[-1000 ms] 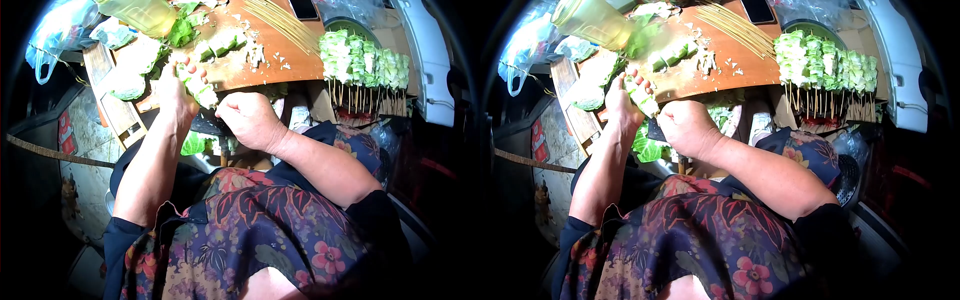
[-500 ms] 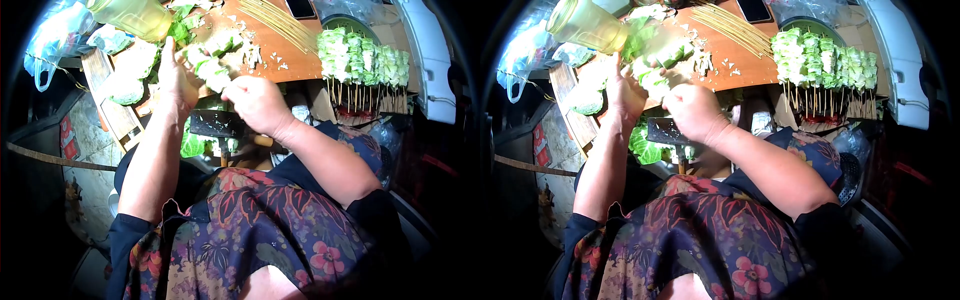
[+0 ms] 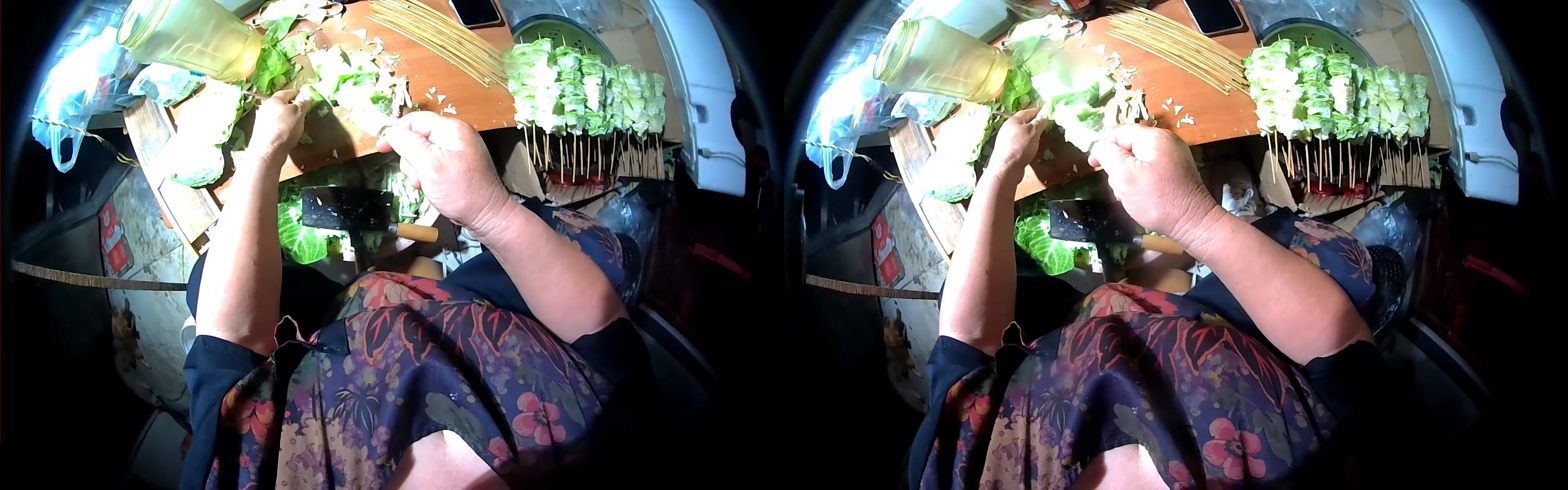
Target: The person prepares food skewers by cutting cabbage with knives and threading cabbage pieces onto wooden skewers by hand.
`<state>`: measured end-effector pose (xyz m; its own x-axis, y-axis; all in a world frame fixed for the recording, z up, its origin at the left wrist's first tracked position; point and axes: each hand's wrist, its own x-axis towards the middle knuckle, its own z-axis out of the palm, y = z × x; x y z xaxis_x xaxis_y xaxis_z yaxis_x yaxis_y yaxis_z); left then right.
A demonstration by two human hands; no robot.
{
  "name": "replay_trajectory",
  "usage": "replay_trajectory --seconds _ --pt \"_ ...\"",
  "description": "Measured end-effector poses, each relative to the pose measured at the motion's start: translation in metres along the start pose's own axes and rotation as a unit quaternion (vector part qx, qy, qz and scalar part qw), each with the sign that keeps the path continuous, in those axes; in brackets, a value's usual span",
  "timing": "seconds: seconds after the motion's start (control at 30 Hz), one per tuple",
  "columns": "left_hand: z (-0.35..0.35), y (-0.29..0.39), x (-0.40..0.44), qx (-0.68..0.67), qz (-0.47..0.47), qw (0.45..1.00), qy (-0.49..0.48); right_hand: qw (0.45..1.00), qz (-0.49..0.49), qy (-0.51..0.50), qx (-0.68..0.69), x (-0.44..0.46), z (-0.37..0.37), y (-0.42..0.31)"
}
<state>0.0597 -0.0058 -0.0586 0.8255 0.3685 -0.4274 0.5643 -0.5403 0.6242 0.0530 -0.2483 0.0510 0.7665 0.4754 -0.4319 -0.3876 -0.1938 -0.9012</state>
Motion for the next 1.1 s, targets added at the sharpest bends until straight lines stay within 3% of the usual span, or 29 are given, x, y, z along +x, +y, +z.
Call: replay_trajectory --seconds 0.1,0.17,0.37,0.43,0.5,0.57,0.73,1.0,1.1 --pt "-0.005 0.003 -0.003 -0.022 -0.019 0.998 -0.049 1.000 -0.010 -0.003 -0.008 0.001 -0.002 0.001" --pt "-0.006 0.006 -0.005 -0.084 -0.102 0.988 -0.079 1.000 -0.011 -0.014 -0.015 0.000 0.000 -0.001" --pt "0.001 0.003 -0.019 -0.175 -0.090 0.978 -0.069 0.996 0.002 -0.036 -0.079 0.001 0.003 0.002" --pt "0.003 -0.001 -0.022 -0.447 -0.092 0.890 -0.015 0.996 0.005 -0.042 -0.079 0.001 0.005 0.007" --pt "-0.007 -0.005 -0.023 -0.560 -0.089 0.824 -0.021 0.996 0.008 -0.049 -0.078 0.000 0.007 0.009" --pt "-0.017 -0.005 -0.020 -0.576 -0.131 0.807 0.007 0.992 0.000 -0.068 -0.111 -0.004 0.008 0.009" --pt "-0.022 -0.011 -0.024 -0.610 -0.076 0.786 0.065 0.991 0.004 -0.091 -0.102 -0.006 0.013 0.012" --pt "-0.036 -0.006 -0.038 -0.617 -0.047 0.783 0.067 0.988 0.024 -0.116 -0.096 -0.009 0.017 0.009" --pt "-0.037 -0.014 -0.033 -0.619 -0.033 0.782 0.069 0.983 -0.041 -0.100 -0.151 -0.007 0.018 0.016"
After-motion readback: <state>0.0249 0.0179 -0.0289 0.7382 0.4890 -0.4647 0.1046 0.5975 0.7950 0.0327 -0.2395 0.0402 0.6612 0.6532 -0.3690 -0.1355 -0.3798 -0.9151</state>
